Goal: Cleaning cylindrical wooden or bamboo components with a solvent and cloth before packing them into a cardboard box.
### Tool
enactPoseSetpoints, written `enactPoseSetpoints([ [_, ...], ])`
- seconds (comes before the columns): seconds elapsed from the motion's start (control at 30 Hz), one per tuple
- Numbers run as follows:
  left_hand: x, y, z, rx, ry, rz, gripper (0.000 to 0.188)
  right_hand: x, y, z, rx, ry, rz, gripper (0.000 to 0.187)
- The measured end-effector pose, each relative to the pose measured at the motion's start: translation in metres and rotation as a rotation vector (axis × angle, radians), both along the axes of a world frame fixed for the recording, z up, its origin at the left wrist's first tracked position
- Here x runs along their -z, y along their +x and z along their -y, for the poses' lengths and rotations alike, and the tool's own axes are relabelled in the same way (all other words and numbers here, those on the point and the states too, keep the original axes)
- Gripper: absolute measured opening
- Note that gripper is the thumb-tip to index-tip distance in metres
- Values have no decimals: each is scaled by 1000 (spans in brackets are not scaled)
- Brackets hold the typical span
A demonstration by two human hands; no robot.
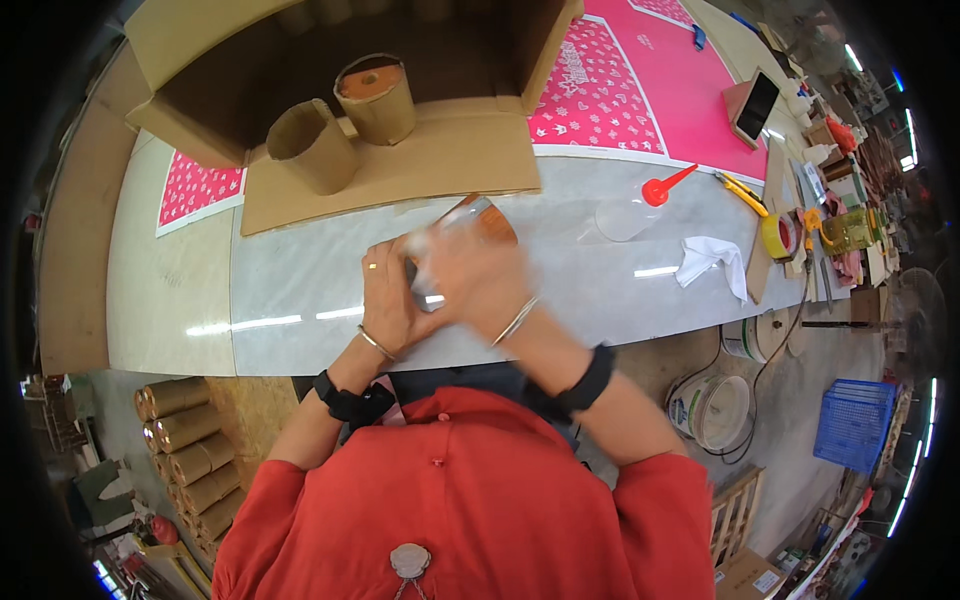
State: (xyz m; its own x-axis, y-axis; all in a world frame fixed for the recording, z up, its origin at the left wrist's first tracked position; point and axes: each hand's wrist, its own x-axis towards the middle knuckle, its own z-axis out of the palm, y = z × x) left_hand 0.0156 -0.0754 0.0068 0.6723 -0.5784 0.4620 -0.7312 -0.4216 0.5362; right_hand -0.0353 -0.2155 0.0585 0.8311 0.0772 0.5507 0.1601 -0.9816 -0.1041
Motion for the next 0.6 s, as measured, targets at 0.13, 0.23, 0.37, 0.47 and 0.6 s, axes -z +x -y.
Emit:
enactPoseSetpoints([
  [0.13, 6, -1, -5, 21, 14, 159, 87, 7, -1, 6, 44, -11, -23, 19],
  [0.23, -1, -8, 0, 35, 3, 74, 88, -4, 7, 55, 125, 220, -1, 22],
  [0.37, -4, -12, 3, -23, -102, -235, 85, -3, 2, 37, 141, 115, -13, 24],
  [0.47, 4, -2, -2, 8, -45, -134, 83, -1, -4, 1, -33, -32, 7, 26],
  [0.6, -10, 1, -12, -30, -99, -46, 79, 7, 7, 30, 69, -7, -16, 27],
])
